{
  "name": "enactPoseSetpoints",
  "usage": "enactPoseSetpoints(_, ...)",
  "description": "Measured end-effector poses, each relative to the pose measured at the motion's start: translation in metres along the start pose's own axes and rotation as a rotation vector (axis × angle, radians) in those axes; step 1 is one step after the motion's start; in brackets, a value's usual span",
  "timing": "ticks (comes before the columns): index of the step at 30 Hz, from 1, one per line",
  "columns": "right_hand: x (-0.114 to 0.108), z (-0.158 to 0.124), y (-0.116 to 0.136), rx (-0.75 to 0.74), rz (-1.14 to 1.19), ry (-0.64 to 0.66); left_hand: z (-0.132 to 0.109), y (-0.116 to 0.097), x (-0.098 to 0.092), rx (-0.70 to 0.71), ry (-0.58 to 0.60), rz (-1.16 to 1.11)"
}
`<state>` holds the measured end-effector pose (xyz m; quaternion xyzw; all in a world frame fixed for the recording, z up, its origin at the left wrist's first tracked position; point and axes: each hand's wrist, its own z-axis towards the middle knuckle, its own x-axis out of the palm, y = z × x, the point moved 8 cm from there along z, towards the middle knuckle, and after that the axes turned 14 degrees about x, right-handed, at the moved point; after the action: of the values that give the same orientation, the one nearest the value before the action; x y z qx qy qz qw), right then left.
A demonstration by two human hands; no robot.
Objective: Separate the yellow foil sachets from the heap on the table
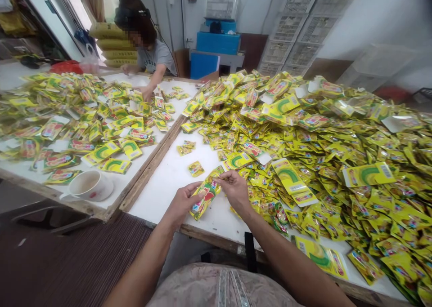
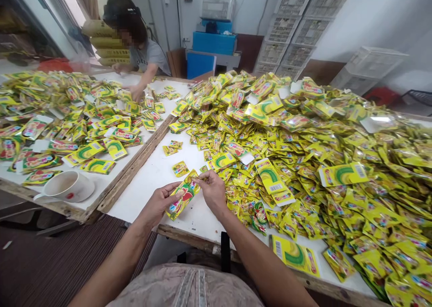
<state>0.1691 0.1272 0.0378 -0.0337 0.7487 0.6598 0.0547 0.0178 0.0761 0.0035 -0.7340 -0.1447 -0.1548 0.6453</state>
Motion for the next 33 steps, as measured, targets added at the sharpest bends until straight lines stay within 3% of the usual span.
enactPoseSetpoints(2,0.003,0.002,-0.003,0.046,0.013,0.102,-0.002,0.002,-0.001,-0.042,-0.017,-0.048)
enactPoseSetpoints(5,0.001,-0.001,0.004,0.002,-0.163,0.166,-0.004,0.005,-0.003,-0.079,-0.048,-0.109)
enactPoseSetpoints(12,-0.007,-0.015,0.03,-0.245,-0.407,0.01,-0.004,0.011,0.008,-0.094,0.002,-0.124)
enactPoseSetpoints(15,-0.008,-0.012,0.016,-0.093,-0.291,0.013,-0.001,0.009,0.008,-0.038,-0.046,-0.073)
enactPoseSetpoints(18,-0.01,-0.009,0.001,0.08,-0.175,0.122,0.001,0.005,0.008,0.04,-0.025,0.033)
enactPoseSetpoints(24,-0.012,-0.016,0.014,-0.075,-0.362,0.271,0.001,0.006,0.012,0.067,0.067,0.126)
enactPoseSetpoints(28,0.002,-0.027,0.007,-0.003,-0.315,0.473,0.0,0.01,0.019,0.015,0.05,0.057)
enactPoseSetpoints(33,0.012,-0.035,-0.001,0.047,-0.291,0.473,-0.001,0.006,0.025,0.009,0.008,0.021)
